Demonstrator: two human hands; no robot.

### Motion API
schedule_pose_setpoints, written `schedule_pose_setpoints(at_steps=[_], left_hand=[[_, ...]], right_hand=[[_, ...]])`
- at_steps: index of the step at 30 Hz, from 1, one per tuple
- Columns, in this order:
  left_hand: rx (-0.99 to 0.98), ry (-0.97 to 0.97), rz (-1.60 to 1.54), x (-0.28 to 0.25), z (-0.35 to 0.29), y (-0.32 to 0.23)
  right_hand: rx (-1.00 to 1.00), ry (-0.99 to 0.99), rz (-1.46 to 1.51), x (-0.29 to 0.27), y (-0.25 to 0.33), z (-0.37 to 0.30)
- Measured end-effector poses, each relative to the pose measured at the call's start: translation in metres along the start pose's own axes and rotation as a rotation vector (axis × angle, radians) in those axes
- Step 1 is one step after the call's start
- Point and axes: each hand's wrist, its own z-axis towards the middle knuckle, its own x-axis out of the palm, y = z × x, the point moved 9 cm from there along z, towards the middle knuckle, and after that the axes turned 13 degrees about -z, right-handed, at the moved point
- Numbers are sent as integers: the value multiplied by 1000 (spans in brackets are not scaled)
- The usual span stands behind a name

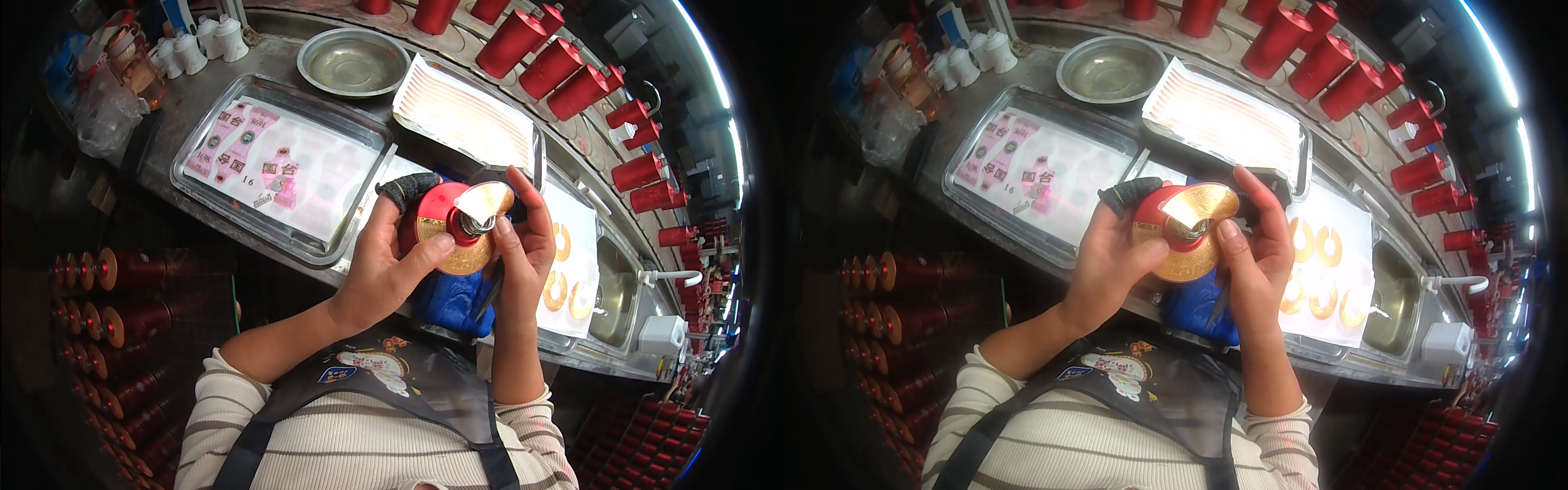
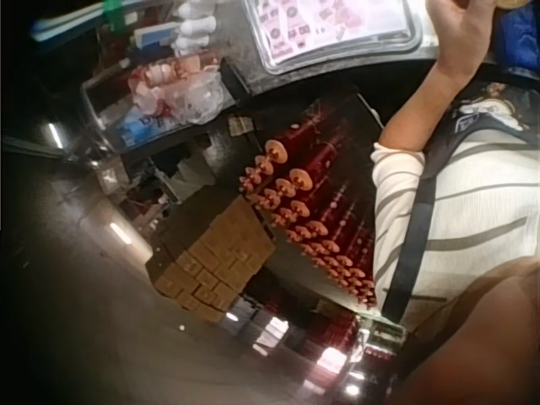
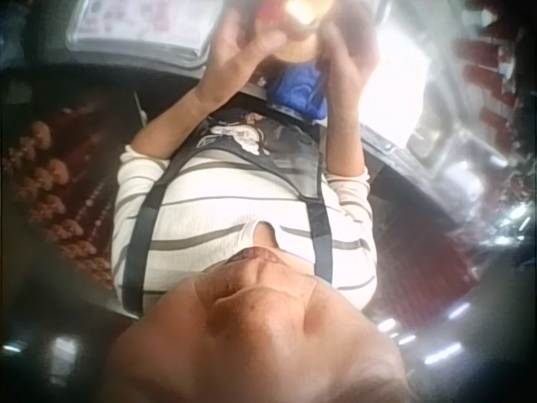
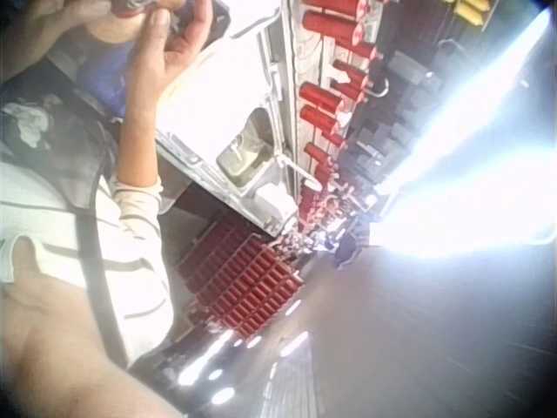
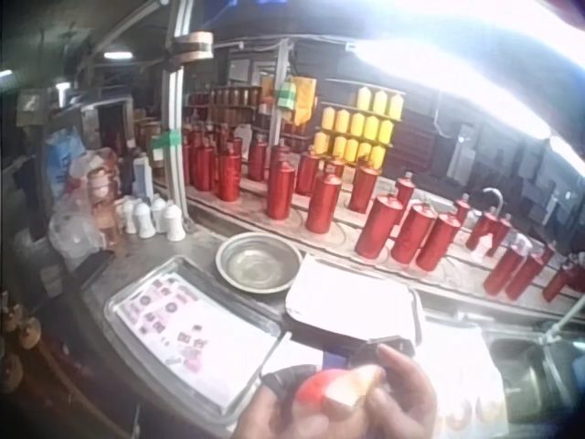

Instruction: The person applies gold crescent-shaped stickers to red cylindrical containers. They peel each sticker from a sheet, position it on the container, and smooth it down. The person repeats this process for multiple containers.

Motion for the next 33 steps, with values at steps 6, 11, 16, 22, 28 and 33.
schedule_pose_setpoints(at_steps=[6,11,16,22,28,33], left_hand=[[-16,49,-30,2,-2,1],[2,48,-15,5,-2,0],[19,33,16,4,-2,-1],[5,48,24,5,-2,0],[-3,69,45,4,-2,2],[-13,80,47,2,-1,2]], right_hand=[[-97,150,-7,9,9,-9],[-26,165,-41,12,8,-6],[-13,164,-7,12,7,-7],[-7,165,41,10,6,-8],[22,182,-32,10,3,-7],[-14,185,-10,13,6,-7]])
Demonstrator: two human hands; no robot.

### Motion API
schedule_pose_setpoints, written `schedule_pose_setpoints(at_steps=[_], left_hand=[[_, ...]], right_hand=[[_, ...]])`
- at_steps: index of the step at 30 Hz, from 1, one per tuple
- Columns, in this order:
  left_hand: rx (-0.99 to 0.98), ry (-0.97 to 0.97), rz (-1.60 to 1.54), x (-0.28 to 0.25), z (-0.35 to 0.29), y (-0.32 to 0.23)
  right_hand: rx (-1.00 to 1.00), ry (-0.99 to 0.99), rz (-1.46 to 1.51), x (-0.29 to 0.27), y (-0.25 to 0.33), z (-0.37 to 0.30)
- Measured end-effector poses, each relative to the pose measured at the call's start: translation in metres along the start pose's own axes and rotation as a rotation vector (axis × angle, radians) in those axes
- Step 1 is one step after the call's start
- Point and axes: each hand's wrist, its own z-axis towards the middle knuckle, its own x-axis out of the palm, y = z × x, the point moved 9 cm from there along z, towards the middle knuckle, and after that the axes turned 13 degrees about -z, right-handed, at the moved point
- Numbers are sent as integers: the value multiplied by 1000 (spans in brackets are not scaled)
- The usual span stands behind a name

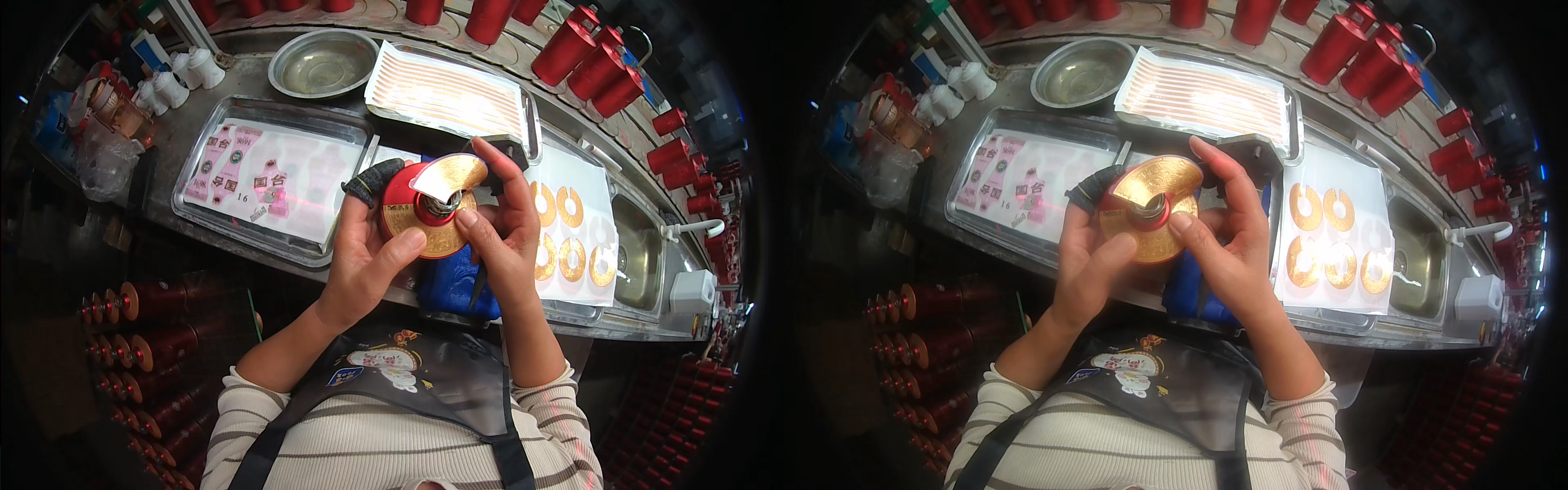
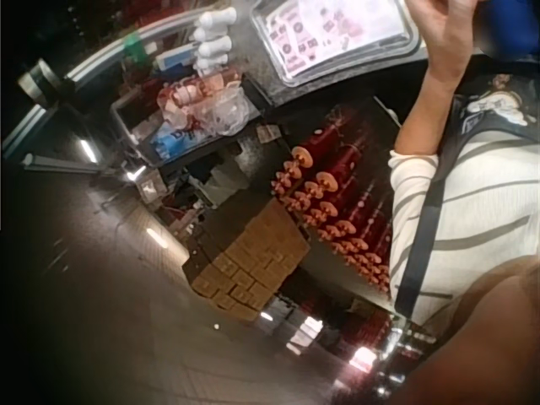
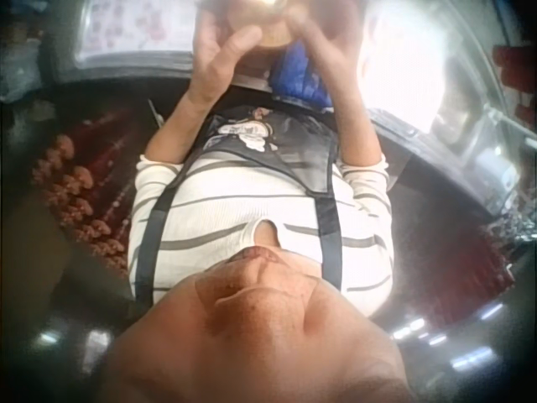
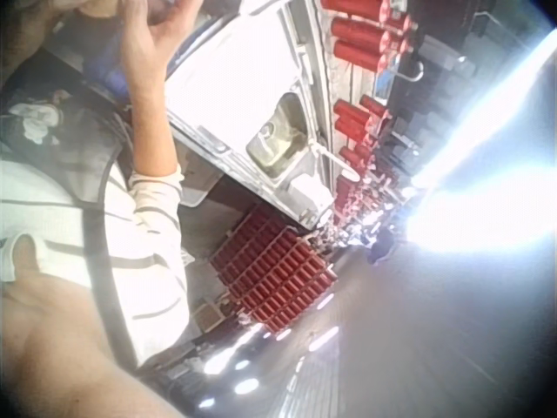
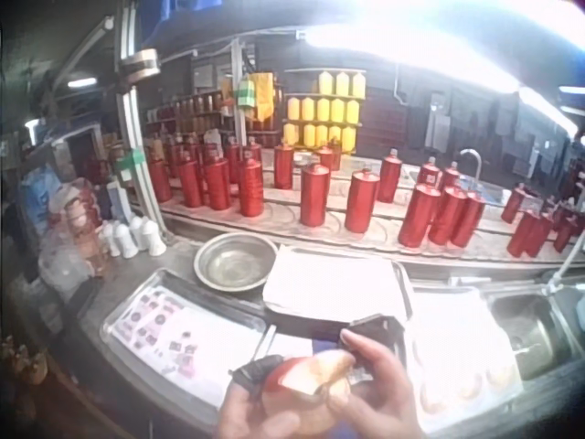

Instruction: The person applies gold crescent-shaped stickers to red cylindrical containers. They peel each sticker from a sheet, position it on the container, and smooth it down. The person repeats this process for multiple containers.

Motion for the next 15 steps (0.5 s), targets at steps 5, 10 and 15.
schedule_pose_setpoints(at_steps=[5,10,15], left_hand=[[-5,-1,-9,2,1,-1],[17,2,0,3,0,-1],[-3,0,-10,3,0,1]], right_hand=[[0,-29,-17,-2,-2,0],[58,10,84,-6,-6,2],[35,16,23,-4,-3,2]])
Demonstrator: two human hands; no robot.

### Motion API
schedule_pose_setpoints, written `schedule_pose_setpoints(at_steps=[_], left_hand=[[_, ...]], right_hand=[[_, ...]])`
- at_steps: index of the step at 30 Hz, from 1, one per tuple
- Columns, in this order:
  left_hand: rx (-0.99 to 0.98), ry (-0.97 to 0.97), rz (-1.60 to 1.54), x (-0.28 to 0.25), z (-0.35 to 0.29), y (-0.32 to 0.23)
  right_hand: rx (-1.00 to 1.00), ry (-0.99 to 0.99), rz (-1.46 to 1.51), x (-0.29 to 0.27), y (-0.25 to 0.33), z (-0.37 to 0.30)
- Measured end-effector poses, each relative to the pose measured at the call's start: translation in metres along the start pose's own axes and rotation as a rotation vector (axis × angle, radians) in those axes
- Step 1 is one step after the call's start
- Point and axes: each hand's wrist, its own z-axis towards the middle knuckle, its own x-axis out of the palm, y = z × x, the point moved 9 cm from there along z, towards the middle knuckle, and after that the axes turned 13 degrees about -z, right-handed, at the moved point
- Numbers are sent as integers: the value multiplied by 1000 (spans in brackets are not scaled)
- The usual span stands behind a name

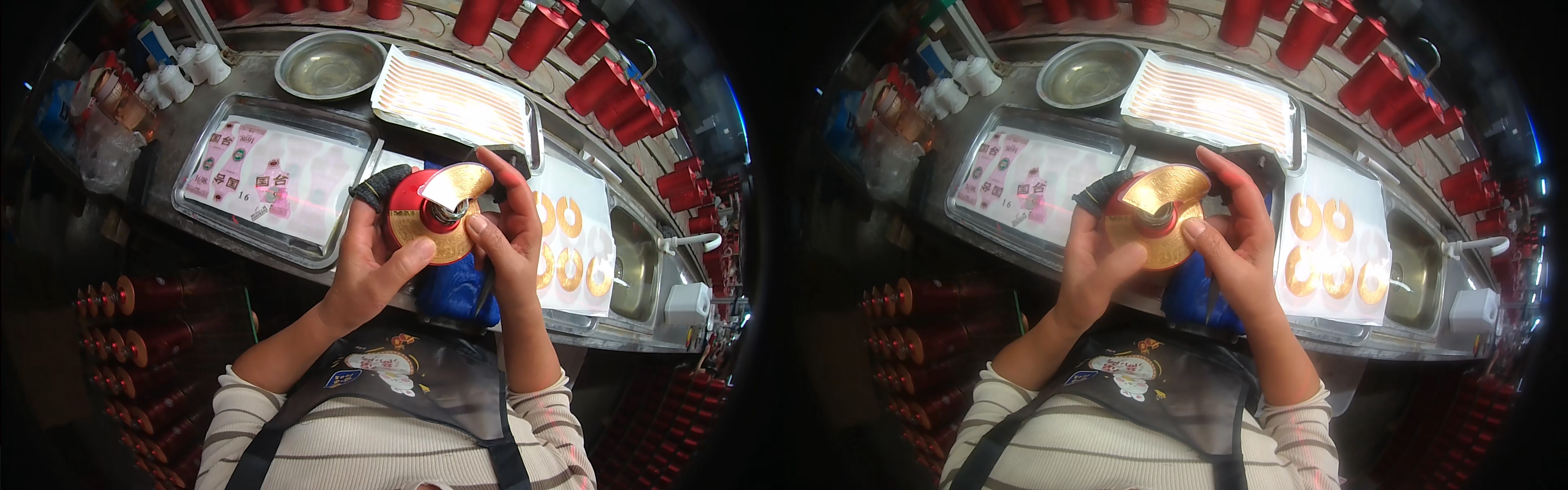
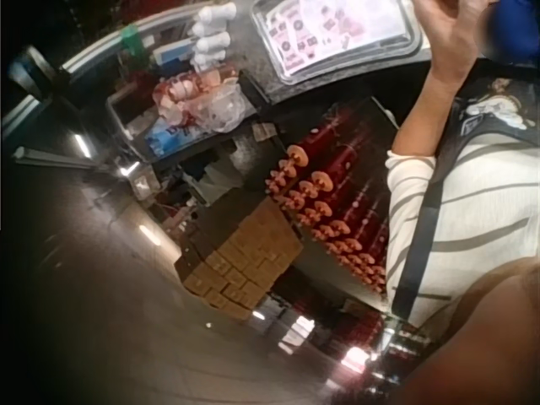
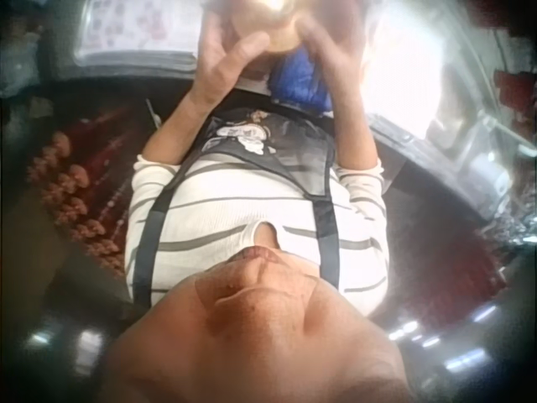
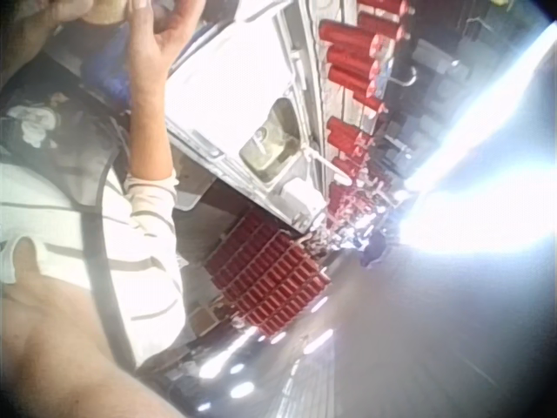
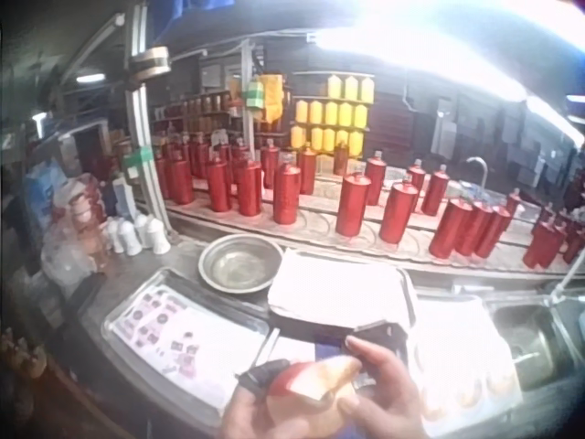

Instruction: The person applies gold crescent-shaped stickers to red cylindrical containers. They peel each sticker from a sheet, position it on the container, and smooth it down. The person repeats this process for multiple containers.

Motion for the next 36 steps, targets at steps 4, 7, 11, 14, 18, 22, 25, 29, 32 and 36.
schedule_pose_setpoints(at_steps=[4,7,11,14,18,22,25,29,32,36], left_hand=[[17,0,27,0,-1,-2],[133,-25,44,3,-9,-7],[493,5,779,3,-38,-28],[529,-65,963,-6,-38,-33],[587,-66,1038,-9,-26,-41],[610,-60,1123,2,-37,-42],[635,-56,1178,10,-43,-41],[661,-31,1324,24,-51,-31],[679,-68,1421,38,-45,-24],[657,-76,1337,50,-39,-22]], right_hand=[[-3,-39,53,3,1,1],[-40,-37,56,1,-1,0],[-106,-11,-37,6,3,1],[-44,15,-52,7,3,0],[-94,6,-69,8,6,2],[-77,20,-60,8,6,1],[-49,21,-49,8,5,2],[-77,-7,-2,6,0,3],[-84,-14,-10,5,1,7],[-72,108,-105,-2,9,24]])
